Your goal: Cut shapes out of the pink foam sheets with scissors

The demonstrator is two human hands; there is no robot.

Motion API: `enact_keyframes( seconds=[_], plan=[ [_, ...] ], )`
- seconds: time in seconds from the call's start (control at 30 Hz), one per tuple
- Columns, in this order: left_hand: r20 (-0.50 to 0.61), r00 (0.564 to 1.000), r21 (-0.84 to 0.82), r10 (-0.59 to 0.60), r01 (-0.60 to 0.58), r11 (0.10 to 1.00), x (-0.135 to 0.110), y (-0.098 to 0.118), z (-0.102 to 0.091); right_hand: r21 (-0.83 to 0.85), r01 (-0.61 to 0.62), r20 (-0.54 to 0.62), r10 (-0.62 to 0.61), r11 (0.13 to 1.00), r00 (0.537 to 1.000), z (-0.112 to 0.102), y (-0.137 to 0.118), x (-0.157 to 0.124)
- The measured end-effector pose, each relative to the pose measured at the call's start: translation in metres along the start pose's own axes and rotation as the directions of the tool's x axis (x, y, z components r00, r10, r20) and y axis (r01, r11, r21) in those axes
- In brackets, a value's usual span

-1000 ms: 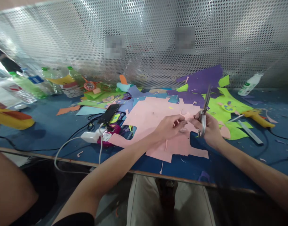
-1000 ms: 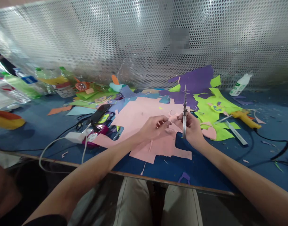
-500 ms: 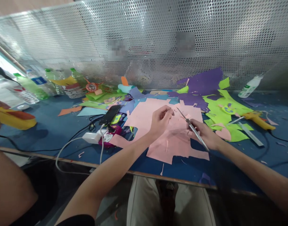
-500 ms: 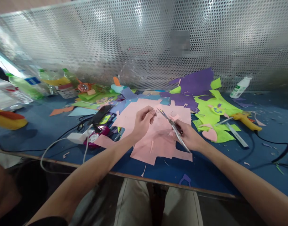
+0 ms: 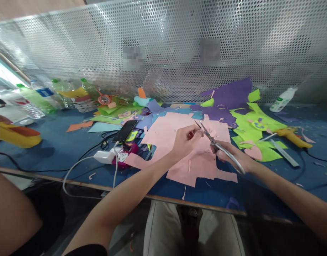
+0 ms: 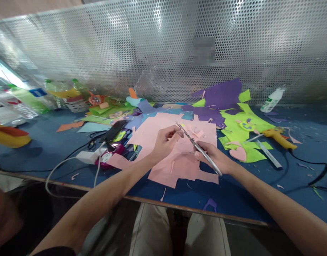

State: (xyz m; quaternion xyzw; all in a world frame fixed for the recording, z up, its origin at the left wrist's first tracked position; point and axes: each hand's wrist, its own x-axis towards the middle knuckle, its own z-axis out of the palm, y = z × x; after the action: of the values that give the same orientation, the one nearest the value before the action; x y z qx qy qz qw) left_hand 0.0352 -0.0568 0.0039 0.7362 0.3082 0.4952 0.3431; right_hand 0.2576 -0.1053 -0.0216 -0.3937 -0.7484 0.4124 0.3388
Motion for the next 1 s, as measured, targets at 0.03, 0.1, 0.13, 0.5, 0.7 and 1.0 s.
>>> enact_keyframes(
  seconds=[0.03, 0.1, 0.13, 0.5, 0.7, 1.0],
  plan=[
    [0.001, 1.000, 0.009, -0.004, 0.004, 1.000, 0.000, 0.000, 0.000, 0.000, 0.006, 0.006, -0.006, 1.000, 1.000, 0.000, 0.000, 0.000],
    [0.003, 1.000, 0.023, -0.011, 0.010, 1.000, 0.000, 0.001, 0.000, 0.004, 0.014, 0.013, -0.014, 1.000, 1.000, -0.001, 0.000, 0.001],
    [0.003, 1.000, 0.027, -0.013, 0.013, 1.000, 0.000, 0.001, 0.000, 0.009, 0.013, 0.015, -0.014, 1.000, 1.000, -0.001, 0.000, 0.001],
    [0.014, 1.000, 0.104, -0.019, 0.018, 0.994, 0.002, 0.002, -0.002, 0.091, -0.051, 0.019, 0.050, 0.995, 0.999, 0.001, 0.002, -0.001],
    [0.008, 1.000, 0.124, -0.020, 0.019, 0.992, 0.002, 0.004, -0.002, 0.097, -0.082, 0.045, 0.078, 0.992, 0.996, 0.000, 0.006, -0.003],
    [-0.005, 1.000, 0.136, -0.009, 0.010, 0.991, 0.001, 0.003, -0.001, 0.091, -0.120, 0.020, 0.119, 0.989, 0.993, 0.002, 0.007, -0.003]
  ],
)
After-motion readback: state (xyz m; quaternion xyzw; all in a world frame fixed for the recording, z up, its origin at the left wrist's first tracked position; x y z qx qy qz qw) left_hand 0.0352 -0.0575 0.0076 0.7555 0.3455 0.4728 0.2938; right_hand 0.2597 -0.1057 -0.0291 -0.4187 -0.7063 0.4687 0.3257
